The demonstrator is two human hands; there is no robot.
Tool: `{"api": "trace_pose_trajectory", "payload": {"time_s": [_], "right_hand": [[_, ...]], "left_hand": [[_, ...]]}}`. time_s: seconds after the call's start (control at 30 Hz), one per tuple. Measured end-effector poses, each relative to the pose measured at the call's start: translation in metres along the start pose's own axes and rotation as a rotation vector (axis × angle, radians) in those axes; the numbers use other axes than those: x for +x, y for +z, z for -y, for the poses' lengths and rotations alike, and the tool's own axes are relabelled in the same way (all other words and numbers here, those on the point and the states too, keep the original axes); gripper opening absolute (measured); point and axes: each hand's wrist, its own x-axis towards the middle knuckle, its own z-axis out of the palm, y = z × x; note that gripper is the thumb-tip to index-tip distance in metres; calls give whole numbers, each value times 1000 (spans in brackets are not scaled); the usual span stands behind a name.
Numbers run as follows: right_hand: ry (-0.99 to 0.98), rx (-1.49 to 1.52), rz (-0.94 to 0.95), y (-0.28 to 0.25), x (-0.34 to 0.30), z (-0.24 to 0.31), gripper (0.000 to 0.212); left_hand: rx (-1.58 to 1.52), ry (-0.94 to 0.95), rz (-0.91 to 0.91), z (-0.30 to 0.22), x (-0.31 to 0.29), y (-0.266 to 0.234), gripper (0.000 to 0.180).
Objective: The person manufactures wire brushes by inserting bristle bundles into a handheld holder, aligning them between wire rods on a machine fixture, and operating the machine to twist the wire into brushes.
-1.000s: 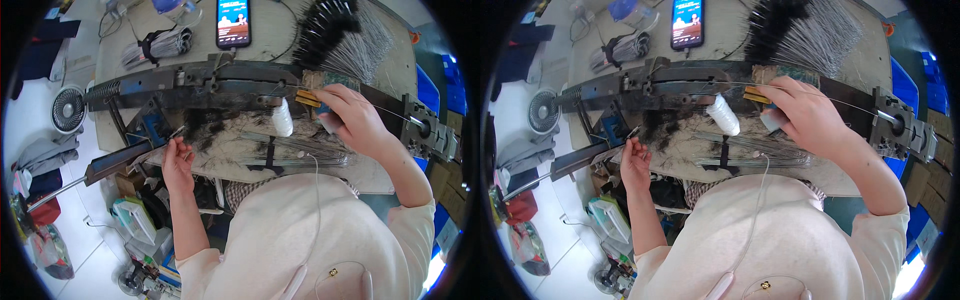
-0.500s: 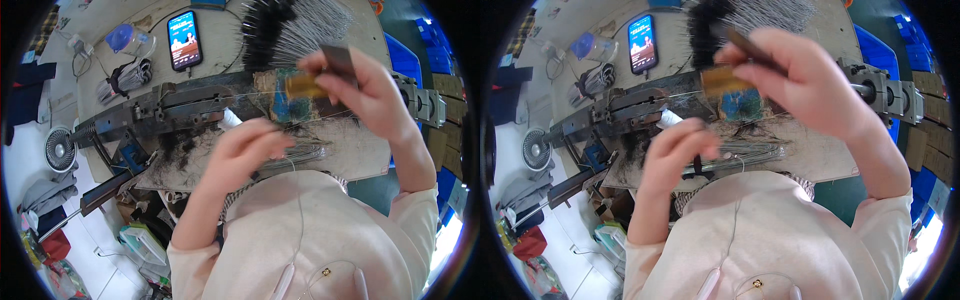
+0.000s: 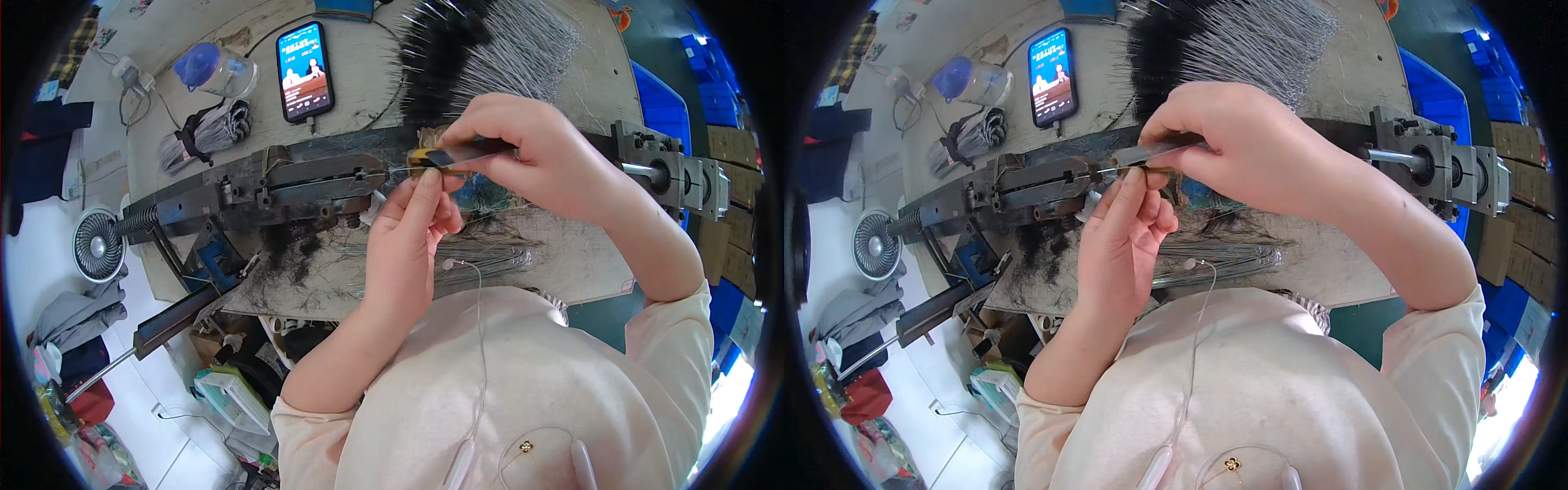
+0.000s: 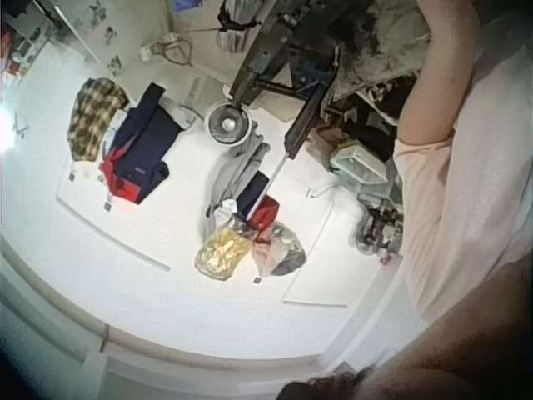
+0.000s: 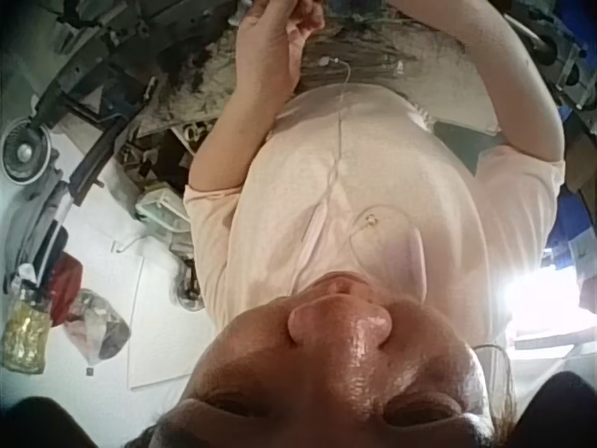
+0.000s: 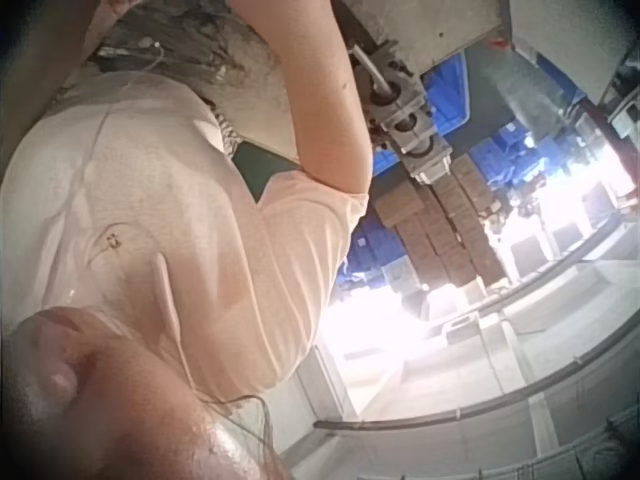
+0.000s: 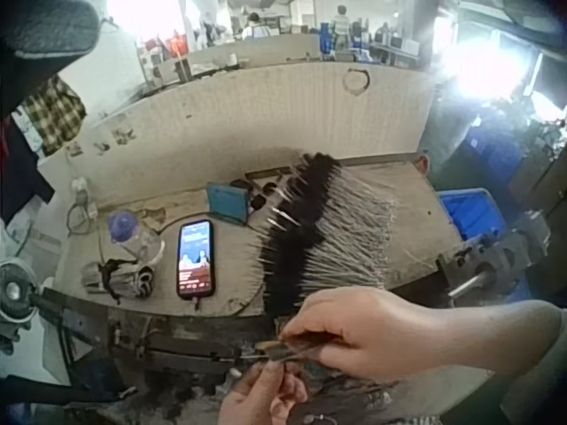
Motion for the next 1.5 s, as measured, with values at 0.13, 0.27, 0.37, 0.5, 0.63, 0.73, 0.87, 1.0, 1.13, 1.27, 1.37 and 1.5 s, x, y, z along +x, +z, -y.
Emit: {"api": "trace_pose_trajectory", "payload": {"time_s": [0.13, 0.27, 0.37, 0.5, 0.63, 0.73, 0.87, 1.0, 1.13, 1.27, 1.37, 1.5], "right_hand": [[-1, -84, 1, 6, 4, 2, 16], [-26, -121, -35, 2, -1, 9, 14], [-64, -146, -98, -7, -7, 11, 19], [-293, -477, -190, -10, -13, 27, 29], [-343, -714, -171, 8, -21, 24, 24], [-363, -757, -214, -2, -18, 22, 23], [-314, -771, -140, -15, -23, 19, 23], [-374, -810, -228, -5, -18, 20, 22], [-410, -781, -214, -9, -19, 16, 23], [-451, -702, -185, -4, -24, 19, 25], [-482, -813, -233, 9, -22, 18, 22], [-441, -732, -227, -8, -16, 22, 26]], "left_hand": [[19, -114, 17, -8, -2, 3, 41], [-413, -111, 234, -9, 0, 8, 55], [-390, -54, 211, -15, 1, 5, 70], [-420, -36, 201, -10, -1, 6, 66], [-467, -57, 220, -10, 0, 6, 66], [-459, -67, 212, -10, 1, 4, 74], [-407, -59, 196, -12, 1, 8, 74], [-404, -60, 170, -13, 0, 9, 74], [-386, -43, 162, -13, 2, 11, 74], [-397, -35, 155, -12, 2, 12, 71], [-456, -25, 147, -14, 1, 11, 71], [-470, -27, 127, -14, 0, 11, 72]]}}
